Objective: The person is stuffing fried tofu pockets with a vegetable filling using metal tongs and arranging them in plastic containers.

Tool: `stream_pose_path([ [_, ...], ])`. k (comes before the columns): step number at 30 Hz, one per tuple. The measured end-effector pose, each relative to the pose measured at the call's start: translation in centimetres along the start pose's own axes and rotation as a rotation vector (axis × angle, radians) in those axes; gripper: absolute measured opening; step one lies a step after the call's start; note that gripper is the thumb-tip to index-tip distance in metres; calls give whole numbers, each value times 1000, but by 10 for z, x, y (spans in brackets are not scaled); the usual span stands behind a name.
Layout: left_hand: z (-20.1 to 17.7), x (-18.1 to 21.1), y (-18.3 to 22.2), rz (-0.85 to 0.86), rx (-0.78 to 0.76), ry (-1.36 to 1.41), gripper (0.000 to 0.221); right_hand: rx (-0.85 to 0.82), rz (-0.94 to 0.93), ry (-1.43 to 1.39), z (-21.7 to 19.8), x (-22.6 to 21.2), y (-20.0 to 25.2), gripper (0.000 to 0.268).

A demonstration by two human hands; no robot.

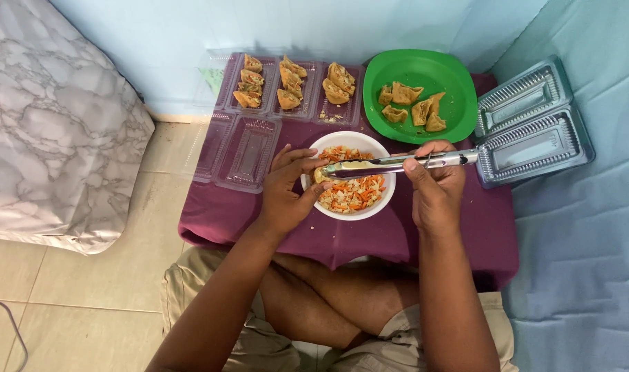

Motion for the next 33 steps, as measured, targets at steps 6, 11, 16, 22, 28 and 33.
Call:
stream_pose_path([
  [6, -1, 0, 0, -14, 5, 12, 32, -20, -12, 89, 3, -12, 3, 30],
  [11, 0, -1, 2, 1, 11, 8, 32, -17, -48, 60, 18, -33, 7, 32],
  [16, -3, -5, 3, 3, 22, -15, 31, 4, -82, -2, 13, -54, 5, 34],
  [22, -3, -2, 2, 19, 10, -10, 28, -51, -51, -4, 0, -52, 2, 36],
  [28, -3, -2, 2, 49, 9, -33, 28, -92, -23, -10, 0, -35, -2, 34],
  [33, -2, 2, 0, 77, 7, -40, 27, -89, -23, 14, 5, -33, -2, 33],
])
Point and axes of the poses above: each hand's wrist, its own y-axis away from the middle knuckle, its own z-axis out of the palm, x = y × z, the point moved 7 cm from there along -y, towards the middle knuckle, and after that the axes turned 3 degrees about z, right-handed, at the moved point
